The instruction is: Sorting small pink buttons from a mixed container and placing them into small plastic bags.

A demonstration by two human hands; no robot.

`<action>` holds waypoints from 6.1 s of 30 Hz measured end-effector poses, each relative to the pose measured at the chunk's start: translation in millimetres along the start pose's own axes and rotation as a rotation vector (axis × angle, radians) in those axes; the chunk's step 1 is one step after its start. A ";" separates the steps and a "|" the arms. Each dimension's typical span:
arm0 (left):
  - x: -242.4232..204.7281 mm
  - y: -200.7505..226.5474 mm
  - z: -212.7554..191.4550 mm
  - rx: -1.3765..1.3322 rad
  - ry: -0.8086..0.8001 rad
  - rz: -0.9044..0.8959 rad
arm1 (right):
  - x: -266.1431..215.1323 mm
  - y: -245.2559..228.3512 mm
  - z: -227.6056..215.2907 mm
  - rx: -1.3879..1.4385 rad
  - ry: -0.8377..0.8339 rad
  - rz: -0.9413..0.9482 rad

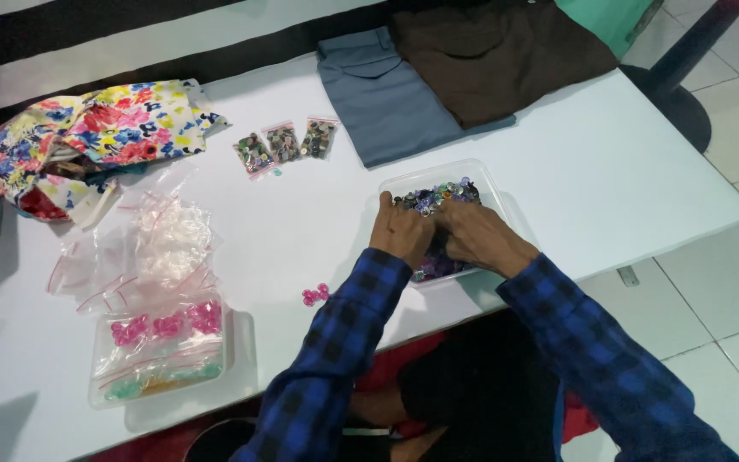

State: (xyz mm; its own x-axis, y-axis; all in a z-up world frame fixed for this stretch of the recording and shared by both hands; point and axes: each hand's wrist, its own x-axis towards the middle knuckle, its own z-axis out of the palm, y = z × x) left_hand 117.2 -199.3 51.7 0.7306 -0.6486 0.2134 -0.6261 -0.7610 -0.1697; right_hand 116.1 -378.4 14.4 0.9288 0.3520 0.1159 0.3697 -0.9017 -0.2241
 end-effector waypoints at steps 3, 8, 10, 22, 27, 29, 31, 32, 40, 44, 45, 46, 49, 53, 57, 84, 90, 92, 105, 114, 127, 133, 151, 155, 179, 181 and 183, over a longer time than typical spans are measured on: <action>18.1 0.8 54.1 -0.062 -0.063 -0.007 | 0.9 7.7 6.8 0.125 0.003 -0.047; 12.6 -2.6 46.5 -0.109 -0.012 0.029 | -11.2 -13.9 -26.9 0.086 0.031 -0.050; 11.3 -3.4 33.6 -0.081 0.025 0.040 | -11.3 -22.8 -43.8 0.050 0.025 -0.040; 10.7 -1.6 27.9 -0.126 0.087 0.007 | -12.8 -29.7 -55.1 0.160 -0.206 0.190; 3.3 -8.5 -11.2 -0.150 -0.009 0.002 | 0.7 -24.6 -35.0 0.113 -0.214 0.061; 4.7 -15.2 -11.3 -0.182 -0.039 0.003 | 4.8 -45.5 -43.8 0.094 -0.223 0.025; 6.3 -20.6 -10.3 -0.215 -0.072 0.002 | 6.3 -55.8 -48.3 0.077 -0.234 -0.013; 7.8 -23.0 -9.7 -0.227 -0.072 -0.002 | 6.2 -55.4 -49.1 0.081 -0.246 -0.011; 1.3 -40.5 -12.3 -0.454 0.004 -0.031 | 2.9 -33.7 -60.5 0.042 -0.351 0.080; 2.4 -48.9 -14.6 -0.657 -0.017 -0.045 | -5.6 -50.2 -95.6 0.474 -0.202 0.164; 0.8 -49.7 -19.7 -0.744 -0.010 -0.049 | -8.2 -54.0 -104.2 0.564 -0.160 0.196; -0.5 -49.5 -24.0 -0.744 -0.011 -0.049 | -6.1 -44.7 -92.8 0.565 -0.161 0.197; -4.7 -45.9 -44.1 -0.850 0.086 -0.019 | -3.1 -32.2 -78.2 0.825 -0.145 0.222; -7.1 -37.9 -36.8 -0.817 0.121 -0.061 | -7.7 -42.9 -88.6 1.004 -0.206 0.283; -7.4 -38.8 -21.1 -0.840 0.065 -0.108 | -8.2 -38.1 -87.4 1.187 -0.245 0.324; -29.8 -30.5 -13.0 -0.904 0.610 0.038 | -13.3 -63.1 -100.8 1.187 -0.068 0.167; -100.0 -43.8 -79.6 -0.781 0.794 0.037 | -27.5 -147.5 -129.1 0.953 0.109 0.068; -129.9 -49.6 -86.8 -0.757 0.805 -0.008 | -36.9 -180.0 -124.2 0.876 0.149 0.046; -230.7 -80.0 38.3 -0.666 0.618 -0.440 | -30.7 -230.1 48.2 0.307 0.349 -0.157; -226.1 -75.8 14.4 -0.945 0.614 -0.466 | -25.4 -233.5 41.4 0.503 0.392 -0.175; -233.8 -80.0 20.2 -0.996 0.487 -0.509 | -11.8 -204.6 61.5 0.662 0.320 -0.145; -234.3 -81.4 24.0 -0.956 0.447 -0.477 | -8.4 -208.1 52.7 0.606 0.248 -0.131; -236.4 -81.4 17.7 -1.199 0.719 -0.750 | -8.8 -225.3 36.1 0.591 0.491 -0.099; -230.0 -89.3 38.3 -1.227 0.731 -0.898 | 32.1 -246.1 35.3 0.621 0.361 -0.123; -217.9 -95.9 51.1 -0.808 0.667 -0.981 | 190.4 -328.0 74.3 0.870 0.272 0.064; -217.4 -95.4 55.0 -0.848 0.678 -0.972 | 185.2 -330.8 57.6 0.886 0.375 0.016; -212.7 -92.2 78.0 -0.808 0.663 -0.971 | 181.4 -325.0 44.9 0.803 0.483 -0.036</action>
State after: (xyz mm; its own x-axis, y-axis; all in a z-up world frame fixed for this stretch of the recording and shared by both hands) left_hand 40.8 8.1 -53.1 0.8329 0.4143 0.3669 -0.1048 -0.5330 0.8396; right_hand 165.6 -10.2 64.8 0.8720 0.0711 0.4843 0.4719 -0.3855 -0.7929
